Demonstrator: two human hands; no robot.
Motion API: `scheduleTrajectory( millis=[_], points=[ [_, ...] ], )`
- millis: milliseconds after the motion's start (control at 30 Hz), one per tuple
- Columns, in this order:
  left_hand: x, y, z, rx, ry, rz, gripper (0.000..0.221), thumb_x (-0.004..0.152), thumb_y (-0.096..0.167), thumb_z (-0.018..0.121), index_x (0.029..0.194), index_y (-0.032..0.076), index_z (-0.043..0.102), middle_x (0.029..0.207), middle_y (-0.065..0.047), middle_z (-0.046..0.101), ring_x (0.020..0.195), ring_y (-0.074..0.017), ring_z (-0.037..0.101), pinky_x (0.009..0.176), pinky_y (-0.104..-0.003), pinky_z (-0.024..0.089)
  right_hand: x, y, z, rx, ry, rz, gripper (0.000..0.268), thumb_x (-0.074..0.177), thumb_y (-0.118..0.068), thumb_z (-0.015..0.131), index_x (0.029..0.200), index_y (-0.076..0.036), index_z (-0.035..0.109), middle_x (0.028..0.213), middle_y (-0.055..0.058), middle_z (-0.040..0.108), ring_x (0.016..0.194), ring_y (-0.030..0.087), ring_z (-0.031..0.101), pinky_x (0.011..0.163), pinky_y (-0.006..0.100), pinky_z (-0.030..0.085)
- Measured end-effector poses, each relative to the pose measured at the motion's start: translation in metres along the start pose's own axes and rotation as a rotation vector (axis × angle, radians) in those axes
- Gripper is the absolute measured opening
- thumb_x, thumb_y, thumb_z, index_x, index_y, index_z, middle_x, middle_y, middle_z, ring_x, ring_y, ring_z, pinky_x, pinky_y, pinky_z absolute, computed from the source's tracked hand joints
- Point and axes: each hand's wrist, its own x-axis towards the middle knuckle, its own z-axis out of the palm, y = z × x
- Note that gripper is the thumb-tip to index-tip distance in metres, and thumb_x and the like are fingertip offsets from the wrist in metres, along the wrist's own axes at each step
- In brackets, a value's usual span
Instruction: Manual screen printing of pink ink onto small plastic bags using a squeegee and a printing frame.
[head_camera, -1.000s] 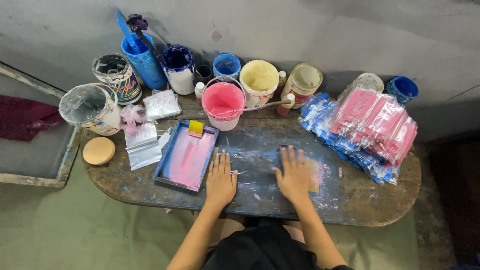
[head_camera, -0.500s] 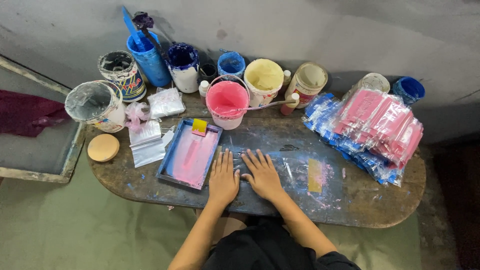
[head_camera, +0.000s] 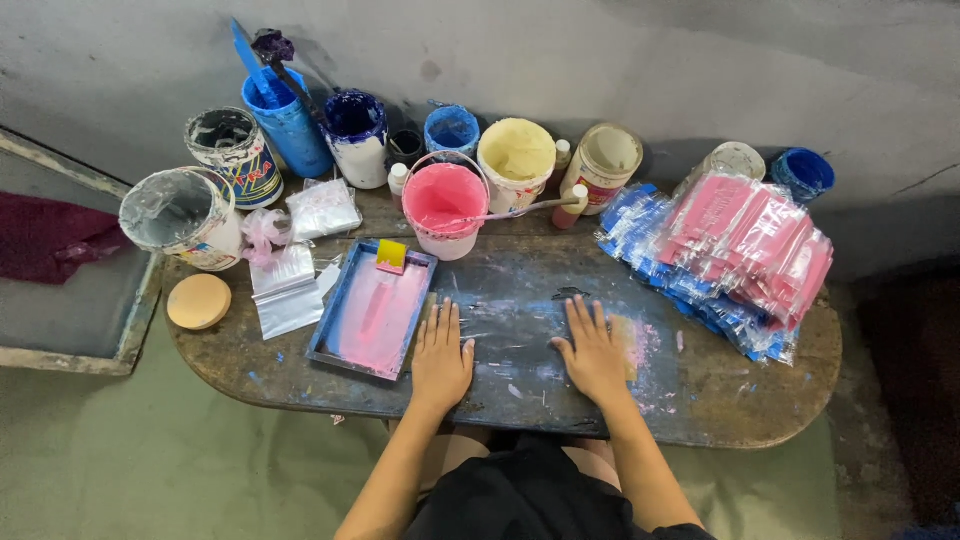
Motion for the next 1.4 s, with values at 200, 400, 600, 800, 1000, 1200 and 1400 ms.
scheduleTrajectory(
  millis=[200,400,600,800,1000,1200,1400],
  points=[
    [-0.001,0.015,-0.036,-0.074,0.038,0.014,0.061,0.103,0.032,0.045,0.156,0.005,0.033,0.166,-0.02,0.023,0.154,-0.0365,0.019,0.123,-0.048,0.019,-0.011,0.043,0.026,-0.063,0.26,0.111,0.072,0.1,-0.061,0.044,0.161,-0.023,0.037,0.169,0.004,0.032,0.156,0.036,0.023,0.126,0.061,0.008],
    [-0.007,0.005,-0.016,-0.154,0.105,-0.033,0.056,0.101,0.037,0.051,0.15,0.011,0.045,0.143,-0.016,0.049,0.146,-0.0367,0.038,0.121,-0.049,0.029,-0.015,0.053,0.038,-0.017,0.476,0.025,0.05,0.104,-0.056,0.046,0.141,-0.025,0.06,0.16,0.007,0.047,0.154,0.039,0.032,0.123,0.068,0.013],
    [-0.014,0.007,-0.026,-0.232,0.342,0.068,0.048,0.097,0.027,0.059,0.141,0.009,0.055,0.138,-0.017,0.055,0.141,-0.041,0.044,0.116,-0.05,0.033,-0.013,0.032,0.022,0.052,0.663,0.032,0.035,0.108,-0.046,0.051,0.122,-0.019,0.067,0.151,0.009,0.058,0.146,0.039,0.046,0.12,0.07,0.021],
    [-0.028,-0.028,-0.048,-0.42,0.52,-0.034,0.041,0.091,0.019,0.065,0.131,0.012,0.065,0.131,-0.014,0.062,0.135,-0.0426,0.051,0.113,-0.052,0.038,0.011,-0.01,0.046,0.456,0.543,-0.167,0.022,0.098,-0.024,0.063,0.115,-0.019,0.075,0.106,0.006,0.071,0.109,0.029,0.066,0.106,0.043,0.044],
    [-0.043,-0.115,-0.088,-0.225,0.672,-0.318,0.037,0.089,0.011,0.064,0.125,0.004,0.067,0.127,-0.023,0.062,0.127,-0.0441,0.057,0.11,-0.054,0.042,0.0,-0.131,0.003,0.824,-0.055,-0.298,0.03,0.095,-0.023,0.068,0.123,-0.018,0.078,0.108,0.012,0.078,0.104,0.032,0.074,0.097,0.043,0.053],
    [-0.061,-0.151,-0.082,-0.38,0.489,-0.511,0.03,0.103,0.011,0.049,0.124,0.009,0.07,0.124,-0.015,0.069,0.122,-0.0344,0.063,0.107,-0.047,0.047,0.029,-0.178,0.037,0.798,-0.297,-0.242,0.037,0.095,-0.03,0.065,0.132,-0.027,0.072,0.055,-0.002,0.069,0.057,0.017,0.071,0.065,0.032,0.054],
    [-0.064,-0.126,-0.116,-0.556,0.355,-0.686,0.034,0.105,0.019,0.051,0.133,0.007,0.066,0.127,-0.016,0.066,0.121,-0.0317,0.063,0.1,-0.042,0.052,0.028,-0.197,0.025,0.944,-0.276,-0.175,0.043,0.097,-0.02,0.065,0.137,-0.003,0.066,0.103,0.02,0.075,0.066,0.022,0.073,0.06,0.035,0.057]
  ],
)
